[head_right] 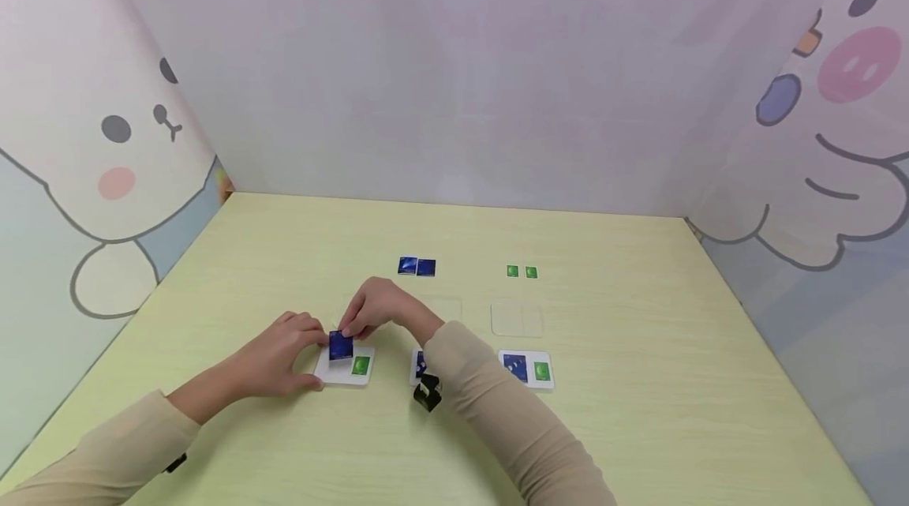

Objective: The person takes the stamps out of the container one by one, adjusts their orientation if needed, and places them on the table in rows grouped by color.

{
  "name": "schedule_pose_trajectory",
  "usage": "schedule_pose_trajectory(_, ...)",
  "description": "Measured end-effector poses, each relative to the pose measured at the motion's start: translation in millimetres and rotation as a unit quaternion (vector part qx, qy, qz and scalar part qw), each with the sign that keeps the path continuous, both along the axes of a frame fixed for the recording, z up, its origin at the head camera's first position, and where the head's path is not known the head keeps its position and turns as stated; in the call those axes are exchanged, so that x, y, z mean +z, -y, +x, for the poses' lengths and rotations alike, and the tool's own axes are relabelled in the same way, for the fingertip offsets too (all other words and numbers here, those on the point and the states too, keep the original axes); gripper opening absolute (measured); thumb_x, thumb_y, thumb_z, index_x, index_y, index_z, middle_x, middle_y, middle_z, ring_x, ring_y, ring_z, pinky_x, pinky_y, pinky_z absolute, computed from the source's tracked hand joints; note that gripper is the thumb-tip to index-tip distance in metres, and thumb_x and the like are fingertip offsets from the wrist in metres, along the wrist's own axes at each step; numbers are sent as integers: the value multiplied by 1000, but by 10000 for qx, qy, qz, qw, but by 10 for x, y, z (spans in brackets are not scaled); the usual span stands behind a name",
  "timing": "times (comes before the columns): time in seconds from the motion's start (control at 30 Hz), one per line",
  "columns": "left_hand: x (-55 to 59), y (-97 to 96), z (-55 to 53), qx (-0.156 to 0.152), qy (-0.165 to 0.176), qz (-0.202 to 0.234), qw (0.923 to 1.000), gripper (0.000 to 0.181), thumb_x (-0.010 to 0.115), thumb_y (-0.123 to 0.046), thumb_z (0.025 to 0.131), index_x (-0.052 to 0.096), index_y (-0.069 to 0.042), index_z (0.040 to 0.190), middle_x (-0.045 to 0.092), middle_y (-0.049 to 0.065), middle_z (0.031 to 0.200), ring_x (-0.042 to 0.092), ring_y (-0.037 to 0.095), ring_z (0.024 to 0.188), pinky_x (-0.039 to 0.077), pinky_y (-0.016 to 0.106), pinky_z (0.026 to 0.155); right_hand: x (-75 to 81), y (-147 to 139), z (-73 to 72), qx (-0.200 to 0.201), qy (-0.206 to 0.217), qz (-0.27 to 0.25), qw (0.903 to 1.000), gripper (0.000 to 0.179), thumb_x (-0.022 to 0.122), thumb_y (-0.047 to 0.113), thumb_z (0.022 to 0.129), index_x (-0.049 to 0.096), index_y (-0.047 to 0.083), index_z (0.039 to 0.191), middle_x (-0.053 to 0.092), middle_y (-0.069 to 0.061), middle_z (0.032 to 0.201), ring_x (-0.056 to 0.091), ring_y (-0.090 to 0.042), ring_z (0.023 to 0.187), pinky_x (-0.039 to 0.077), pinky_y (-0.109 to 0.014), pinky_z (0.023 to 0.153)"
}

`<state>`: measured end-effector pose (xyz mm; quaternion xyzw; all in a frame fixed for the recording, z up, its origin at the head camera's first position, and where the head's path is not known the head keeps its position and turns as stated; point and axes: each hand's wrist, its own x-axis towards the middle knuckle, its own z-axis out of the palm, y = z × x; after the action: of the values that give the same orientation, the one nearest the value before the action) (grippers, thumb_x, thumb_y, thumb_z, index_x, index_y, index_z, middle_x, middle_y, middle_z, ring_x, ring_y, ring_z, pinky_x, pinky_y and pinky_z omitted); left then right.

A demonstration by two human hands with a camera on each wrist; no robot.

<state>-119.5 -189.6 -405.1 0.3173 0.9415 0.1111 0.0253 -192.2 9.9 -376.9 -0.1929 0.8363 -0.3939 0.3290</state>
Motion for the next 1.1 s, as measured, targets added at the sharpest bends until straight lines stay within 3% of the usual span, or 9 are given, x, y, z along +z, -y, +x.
schedule_pose_trajectory(1.1, 37, -34, -17, 66, 115, -256, 9996, 51, 84, -39, 68, 70, -7, 105, 68, 3, 101, 55, 19, 97, 42, 43, 93, 53, -119, -110, -147, 2, -53, 9999, 11, 72, 8, 84, 76, 4, 93, 75, -11, 88, 65, -10, 65, 58, -34, 77)
